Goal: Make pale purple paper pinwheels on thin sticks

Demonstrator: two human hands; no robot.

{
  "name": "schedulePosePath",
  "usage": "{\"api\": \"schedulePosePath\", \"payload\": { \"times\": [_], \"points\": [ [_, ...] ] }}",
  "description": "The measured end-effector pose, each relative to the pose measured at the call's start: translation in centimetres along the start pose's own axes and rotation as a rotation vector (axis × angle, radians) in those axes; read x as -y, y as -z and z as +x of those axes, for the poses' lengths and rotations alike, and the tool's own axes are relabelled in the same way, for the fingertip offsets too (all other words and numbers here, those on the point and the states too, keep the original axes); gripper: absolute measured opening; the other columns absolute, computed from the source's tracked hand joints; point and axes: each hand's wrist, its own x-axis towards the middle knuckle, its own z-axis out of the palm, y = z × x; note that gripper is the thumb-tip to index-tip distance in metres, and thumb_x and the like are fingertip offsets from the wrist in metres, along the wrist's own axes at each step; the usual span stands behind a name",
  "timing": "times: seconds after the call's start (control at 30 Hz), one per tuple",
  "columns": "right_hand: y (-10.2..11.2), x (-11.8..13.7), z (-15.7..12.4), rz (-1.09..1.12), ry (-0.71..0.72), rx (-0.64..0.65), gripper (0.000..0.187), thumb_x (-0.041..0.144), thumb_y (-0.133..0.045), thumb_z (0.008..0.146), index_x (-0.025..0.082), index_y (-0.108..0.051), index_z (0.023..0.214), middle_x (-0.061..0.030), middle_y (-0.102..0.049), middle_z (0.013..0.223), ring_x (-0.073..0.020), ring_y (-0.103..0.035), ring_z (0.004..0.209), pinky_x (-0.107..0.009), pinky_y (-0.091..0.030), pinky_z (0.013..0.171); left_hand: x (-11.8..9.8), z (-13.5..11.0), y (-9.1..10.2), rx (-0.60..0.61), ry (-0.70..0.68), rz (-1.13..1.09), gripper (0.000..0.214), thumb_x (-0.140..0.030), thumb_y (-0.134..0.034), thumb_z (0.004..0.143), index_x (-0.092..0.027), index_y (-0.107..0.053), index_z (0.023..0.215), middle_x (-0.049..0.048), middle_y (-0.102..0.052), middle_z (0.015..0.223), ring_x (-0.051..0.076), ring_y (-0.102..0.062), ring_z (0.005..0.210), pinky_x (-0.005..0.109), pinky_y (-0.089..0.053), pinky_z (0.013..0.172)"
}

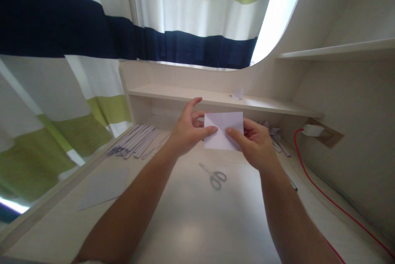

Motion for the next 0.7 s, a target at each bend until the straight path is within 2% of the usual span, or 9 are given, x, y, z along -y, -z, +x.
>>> {"api": "schedulePosePath", "payload": {
  "times": [0.13, 0.27, 0.33, 0.47, 0.6, 0.7],
  "points": [
    [-0.1, 0.3, 0.1, 0.066, -0.030, -0.049, 0.027, 0.039, -0.087, 0.082, 0.022, -0.081, 0.103, -0.0054, -0.083, 0.093, -0.0229, -0.074, 0.079, -0.036, -0.061, 0.070, 0.2, 0.3, 0.1, 0.037, 0.134, -0.036, 0.092, -0.029, -0.094, 0.067, -0.023, -0.047, 0.145, 0.0143, -0.078, 0.117, 0.023, -0.077, 0.078, 0.023, -0.052, 0.052],
    [-0.3, 0.7, 0.1, 0.086, -0.054, -0.048, 0.029, 0.039, -0.088, 0.080, 0.023, -0.081, 0.103, -0.0060, -0.083, 0.095, -0.0247, -0.076, 0.085, -0.040, -0.063, 0.076, 0.2, 0.1, -0.1, 0.108, 0.059, -0.075, 0.051, -0.033, -0.091, 0.072, -0.015, -0.068, 0.113, 0.0126, -0.082, 0.100, 0.026, -0.078, 0.085, 0.033, -0.062, 0.067],
    [-0.4, 0.7, 0.1, 0.079, -0.060, -0.037, 0.028, 0.038, -0.088, 0.079, 0.023, -0.081, 0.102, -0.0060, -0.083, 0.094, -0.0256, -0.076, 0.087, -0.041, -0.063, 0.077, 0.2, 0.0, -0.3, 0.136, 0.001, -0.083, 0.040, -0.034, -0.090, 0.074, -0.014, -0.074, 0.104, 0.0120, -0.082, 0.098, 0.027, -0.078, 0.090, 0.036, -0.063, 0.076],
    [-0.1, 0.3, 0.3, 0.024, -0.071, -0.027, 0.025, 0.033, -0.088, 0.077, 0.020, -0.079, 0.097, -0.0060, -0.081, 0.090, -0.0247, -0.074, 0.083, -0.037, -0.060, 0.073, 0.1, -0.2, -0.6, 0.144, -0.035, -0.052, 0.036, -0.033, -0.088, 0.076, -0.014, -0.078, 0.106, 0.0100, -0.082, 0.095, 0.025, -0.077, 0.086, 0.034, -0.062, 0.073],
    [0.6, -0.1, 0.3, -0.109, -0.069, 0.008, 0.020, 0.035, -0.086, 0.081, 0.019, -0.075, 0.087, -0.0021, -0.074, 0.077, -0.0190, -0.064, 0.068, -0.030, -0.047, 0.058, 0.0, -0.4, -0.6, 0.159, -0.053, 0.044, 0.027, -0.026, -0.079, 0.081, -0.014, -0.080, 0.105, 0.0070, -0.081, 0.090, 0.020, -0.072, 0.077, 0.028, -0.057, 0.065],
    [0.8, 0.0, 0.3, -0.178, -0.080, 0.053, 0.022, 0.038, -0.083, 0.084, 0.018, -0.074, 0.081, -0.0017, -0.070, 0.073, -0.0177, -0.060, 0.065, -0.030, -0.043, 0.057, -0.2, -0.6, -0.4, 0.173, -0.057, 0.127, 0.022, -0.022, -0.075, 0.083, -0.015, -0.080, 0.103, 0.0047, -0.078, 0.085, 0.017, -0.068, 0.072, 0.026, -0.053, 0.062]
  ]
}}
